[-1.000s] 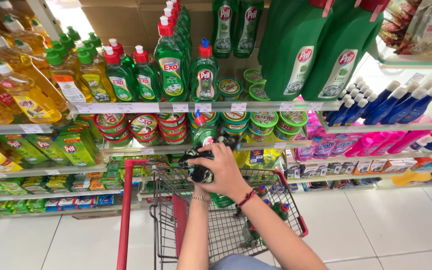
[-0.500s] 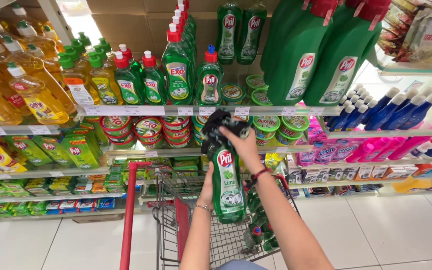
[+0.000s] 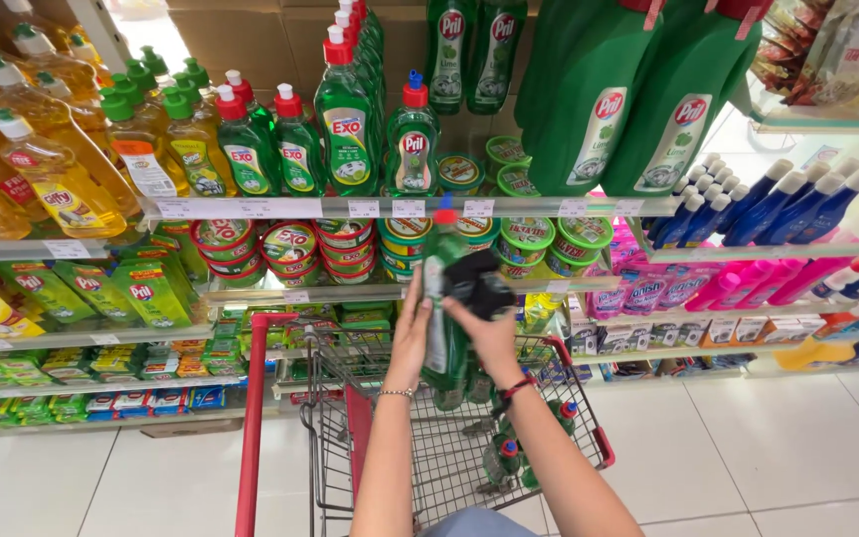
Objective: Selecting several bottles of dishwashing liquid from a shelf in a store and placing them into a shopping cart.
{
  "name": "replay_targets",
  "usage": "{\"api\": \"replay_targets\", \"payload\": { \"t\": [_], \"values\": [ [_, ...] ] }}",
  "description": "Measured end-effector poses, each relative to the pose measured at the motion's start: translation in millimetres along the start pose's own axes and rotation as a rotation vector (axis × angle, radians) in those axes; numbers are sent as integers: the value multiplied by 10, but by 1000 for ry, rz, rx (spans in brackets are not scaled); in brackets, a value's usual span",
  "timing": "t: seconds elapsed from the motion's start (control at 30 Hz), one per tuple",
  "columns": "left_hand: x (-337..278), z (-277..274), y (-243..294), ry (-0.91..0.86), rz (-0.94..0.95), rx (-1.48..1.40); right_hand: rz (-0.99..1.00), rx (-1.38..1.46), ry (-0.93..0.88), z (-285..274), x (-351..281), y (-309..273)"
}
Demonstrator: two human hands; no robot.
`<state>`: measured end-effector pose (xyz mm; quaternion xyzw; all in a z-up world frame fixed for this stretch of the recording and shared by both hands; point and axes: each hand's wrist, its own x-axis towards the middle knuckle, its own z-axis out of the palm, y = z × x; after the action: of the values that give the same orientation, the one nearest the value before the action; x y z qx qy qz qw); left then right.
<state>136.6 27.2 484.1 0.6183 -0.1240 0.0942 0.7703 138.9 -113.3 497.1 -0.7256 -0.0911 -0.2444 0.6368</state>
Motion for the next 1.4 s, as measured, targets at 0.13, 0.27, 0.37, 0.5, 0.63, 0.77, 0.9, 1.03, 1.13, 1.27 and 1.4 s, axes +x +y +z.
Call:
{"api": "replay_targets", "payload": {
  "t": [0.13, 0.27, 0.37, 0.5, 0.63, 0.77, 0.9, 1.03, 1.13, 1.27, 1.4],
  "values": [
    [32, 61, 365, -12, -88, -383, 295, 444, 200, -151, 182, 54],
    [69, 321, -210, -49, -264, -776, 285, 398, 295, -163, 232, -89],
    [50, 292, -783, -289, -138, -1229, 114, 188, 257, -147, 225, -225],
    [48, 336, -744, 137, -151, -990, -462, -375, 81, -234, 93, -787],
    [134, 175, -1246, 49, -99, -1152, -552, -361, -339, -330, -45, -683],
    [110, 59, -1498, -222, -117, -1412, -548, -457, -525, -310, -27, -634],
    [-107, 465, -770, 170, -365, -1233, -472, -516, -392, -228, 452, -675],
    [-141, 546, -748, 126, -282, -1287, -513, -393, -309, -230, 494, -746],
    [50, 239, -1899, 200, -175, -1105, -479, -427, -363, -168, 222, -824],
    [-6, 298, -1667, 199, -50, -736, -385, 155, -410, -70, 67, -902],
    [-17, 311, -1364, -95, 24, -1236, 139, 527, -259, -280, 405, -978]
  ]
}}
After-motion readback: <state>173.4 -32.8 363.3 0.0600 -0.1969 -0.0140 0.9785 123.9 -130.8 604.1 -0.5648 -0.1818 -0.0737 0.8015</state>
